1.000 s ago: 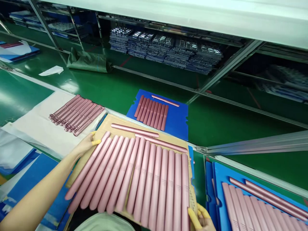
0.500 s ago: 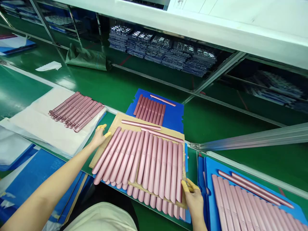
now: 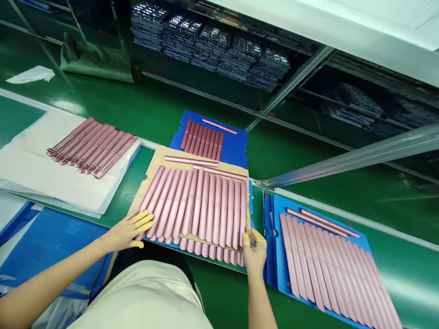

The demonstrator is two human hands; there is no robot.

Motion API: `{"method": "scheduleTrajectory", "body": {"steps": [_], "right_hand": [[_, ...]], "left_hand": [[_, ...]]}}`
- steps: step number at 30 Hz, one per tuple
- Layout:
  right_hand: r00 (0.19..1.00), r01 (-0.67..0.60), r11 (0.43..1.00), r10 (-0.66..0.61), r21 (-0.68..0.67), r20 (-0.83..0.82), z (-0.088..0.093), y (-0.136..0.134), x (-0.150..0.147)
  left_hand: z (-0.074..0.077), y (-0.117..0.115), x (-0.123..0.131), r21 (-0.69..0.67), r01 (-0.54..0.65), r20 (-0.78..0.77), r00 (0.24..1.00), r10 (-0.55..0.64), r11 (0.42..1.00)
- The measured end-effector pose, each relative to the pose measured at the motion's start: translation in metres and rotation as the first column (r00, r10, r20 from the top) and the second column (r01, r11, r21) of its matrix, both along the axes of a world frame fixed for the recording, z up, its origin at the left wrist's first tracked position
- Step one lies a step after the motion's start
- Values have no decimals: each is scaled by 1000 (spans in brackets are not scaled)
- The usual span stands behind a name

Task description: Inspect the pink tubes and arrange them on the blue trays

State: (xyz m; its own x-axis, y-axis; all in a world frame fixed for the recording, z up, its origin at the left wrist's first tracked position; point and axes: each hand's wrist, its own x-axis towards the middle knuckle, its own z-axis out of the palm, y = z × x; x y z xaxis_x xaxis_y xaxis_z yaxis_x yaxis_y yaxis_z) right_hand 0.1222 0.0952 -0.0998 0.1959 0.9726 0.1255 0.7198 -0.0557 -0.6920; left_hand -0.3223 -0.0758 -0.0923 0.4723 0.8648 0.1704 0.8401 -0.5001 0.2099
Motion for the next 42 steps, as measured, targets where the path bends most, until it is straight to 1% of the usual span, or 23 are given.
{"method": "scheduleTrajectory", "body": {"steps": [4, 7, 9, 11, 13, 15, 17, 19, 21, 24, 27, 29, 32, 37, 39, 42], "right_hand": [[999, -45, 999, 44, 24, 11, -2, -8, -1], [997, -66, 996, 64, 58, 39, -4, -12, 2], [994, -79, 991, 70, 110, 84, -4, -14, 3], [988, -104, 981, 83, 165, 131, -2, -18, -1], [972, -180, 958, 137, 224, 192, 3, -27, -15], [922, -334, 900, 250, 279, 296, 10, -42, -38], [829, -514, 808, 380, 289, 410, 17, -58, -67], [741, -636, 725, 477, 266, 473, 23, -72, -98], [665, -718, 655, 546, 235, 509, 25, -80, -127], [527, -816, 564, 640, 124, 558, 21, -76, -158], [406, -870, 493, 704, 11, 583, 14, -62, -174], [364, -887, 461, 716, -11, 596, 10, -55, -178], [343, -900, 437, 707, 0, 618, 6, -55, -177], [367, -896, 443, 685, 40, 629, 0, -62, -177], [374, -895, 444, 681, 52, 629, 0, -62, -179], [385, -888, 459, 701, 33, 600, 5, -63, -180]], "left_hand": [[-4, 22, -11, 58, -26, -42, 999, 29, 998], [-3, 32, -13, 76, -22, -36, 999, 24, 997], [0, 35, -6, 73, 8, -34, 999, -6, 997], [4, 35, 4, 53, 70, -44, 997, -68, 996], [5, 36, 13, 26, 144, -53, 988, -142, 989], [5, 40, 20, 8, 169, -62, 984, -168, 986], [4, 45, 23, 18, 128, -79, 989, -126, 992], [5, 51, 26, 26, 73, -99, 993, -70, 997], [6, 54, 32, 8, 77, -111, 991, -76, 997], [6, 54, 47, -40, 147, -116, 982, -150, 988], [3, 54, 57, -68, 147, -123, 980, -155, 987], [0, 55, 58, -71, 141, -130, 980, -150, 987], [-3, 58, 53, -60, 151, -142, 977, -158, 987], [-7, 66, 46, -34, 102, -148, 983, -106, 994], [-6, 69, 48, -52, 83, -141, 986, -90, 995], [-2, 71, 52, -106, 113, -99, 987, -123, 988]]}}
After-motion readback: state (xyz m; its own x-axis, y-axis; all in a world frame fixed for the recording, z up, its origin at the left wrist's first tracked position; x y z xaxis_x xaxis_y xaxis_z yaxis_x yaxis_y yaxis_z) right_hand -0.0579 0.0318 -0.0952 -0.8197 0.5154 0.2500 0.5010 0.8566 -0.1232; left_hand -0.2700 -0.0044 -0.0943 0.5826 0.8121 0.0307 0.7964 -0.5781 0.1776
